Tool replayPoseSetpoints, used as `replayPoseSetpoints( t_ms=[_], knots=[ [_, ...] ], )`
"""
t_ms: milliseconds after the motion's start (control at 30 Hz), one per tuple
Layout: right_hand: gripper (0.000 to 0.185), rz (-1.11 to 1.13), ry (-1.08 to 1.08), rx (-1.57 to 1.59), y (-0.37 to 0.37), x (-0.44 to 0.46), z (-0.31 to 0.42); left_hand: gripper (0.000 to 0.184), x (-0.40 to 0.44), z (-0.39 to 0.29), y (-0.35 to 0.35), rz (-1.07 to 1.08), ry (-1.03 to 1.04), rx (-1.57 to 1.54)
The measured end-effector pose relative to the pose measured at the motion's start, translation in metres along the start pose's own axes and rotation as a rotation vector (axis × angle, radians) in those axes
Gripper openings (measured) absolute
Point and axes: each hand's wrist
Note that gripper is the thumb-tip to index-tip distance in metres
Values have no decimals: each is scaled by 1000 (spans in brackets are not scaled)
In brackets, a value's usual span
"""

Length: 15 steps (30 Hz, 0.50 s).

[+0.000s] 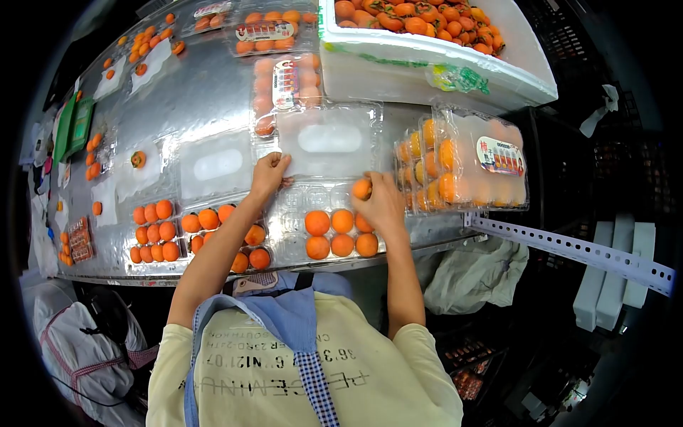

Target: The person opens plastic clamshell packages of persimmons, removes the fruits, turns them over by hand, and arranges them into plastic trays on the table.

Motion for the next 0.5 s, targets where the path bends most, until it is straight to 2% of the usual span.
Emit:
replayPoseSetpoints(
  t_ms=[33,133,300,400,500],
  knots=[
    [45,11,30,86,-3,2,7,28,1,2,0,-2,5,7],
    [48,-77,-148,226,15,23,22,28,2,4,2,3,6,39],
    [50,-48,-255,112,79,58,22,30,10,10,-2,47,1,116],
    [51,-15,-251,63,80,59,26,38,2,7,-2,-8,26,184],
    [55,-25,-268,49,75,53,27,46,-16,-6,-5,-146,186,392]
  ],
)
Point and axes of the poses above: each hand's wrist, its own x-axis towards the middle knuckle, its own y-axis out of the palm, z = x × y, and after that the axes turned 7 degrees about x, right-handed
